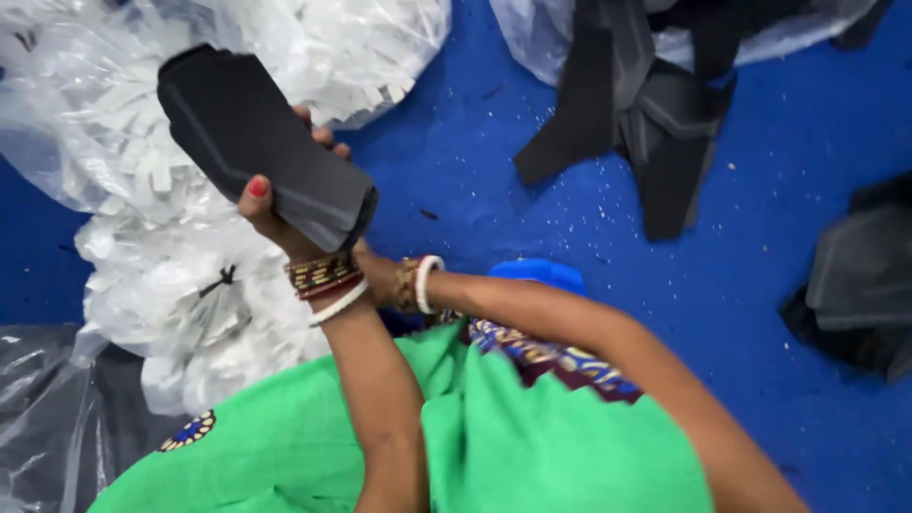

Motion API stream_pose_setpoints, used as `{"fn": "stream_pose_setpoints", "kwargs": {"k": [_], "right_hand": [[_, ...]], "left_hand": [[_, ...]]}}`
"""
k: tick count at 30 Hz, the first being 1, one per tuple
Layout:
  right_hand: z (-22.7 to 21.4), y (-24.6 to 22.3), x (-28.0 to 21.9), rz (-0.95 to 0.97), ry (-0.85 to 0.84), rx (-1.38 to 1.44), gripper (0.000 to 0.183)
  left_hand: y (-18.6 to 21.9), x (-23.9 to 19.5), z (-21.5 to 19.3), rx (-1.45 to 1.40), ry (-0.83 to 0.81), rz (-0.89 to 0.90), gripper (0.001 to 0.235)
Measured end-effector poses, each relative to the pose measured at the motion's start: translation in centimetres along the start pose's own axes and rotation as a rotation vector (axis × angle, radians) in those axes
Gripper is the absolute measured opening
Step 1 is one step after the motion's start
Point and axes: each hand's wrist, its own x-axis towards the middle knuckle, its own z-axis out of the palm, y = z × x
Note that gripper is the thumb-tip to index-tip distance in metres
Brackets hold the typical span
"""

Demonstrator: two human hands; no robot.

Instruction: The person sorts and stacks black foam shoe components taken from a bag.

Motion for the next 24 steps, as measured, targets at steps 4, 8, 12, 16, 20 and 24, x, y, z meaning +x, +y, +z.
{"fn": "stream_pose_setpoints", "kwargs": {"k": [4, 8, 12, 16, 20, 24], "right_hand": [[-1.3, -0.2, 7.8, -0.068, -0.15, 0.219, 0.043], [-13.6, 5.0, 14.5, 0.502, 0.152, -0.125, 0.069], [-13.8, 15.8, 18.9, 0.344, 0.511, -0.53, 0.098], [-8.6, 12.9, 21.8, 0.778, 0.082, 0.474, 0.08], [-5.3, 13.4, 20.0, 0.743, 0.078, 0.346, 0.07], [-5.8, 8.3, 15.8, 0.739, 0.047, 0.205, 0.056]], "left_hand": [[1.9, -0.7, -1.6, -0.006, 0.001, -0.039, 0.088], [3.0, -0.5, -2.5, -0.063, 0.054, 0.059, 0.088], [3.3, -0.1, -1.6, -0.046, 0.128, 0.144, 0.087], [2.6, -0.2, -0.6, -0.103, 0.062, 0.069, 0.086], [4.4, -0.9, 6.2, -0.211, -0.042, 0.089, 0.083], [6.9, -3.1, 10.5, -0.435, -0.212, 0.105, 0.093]]}}
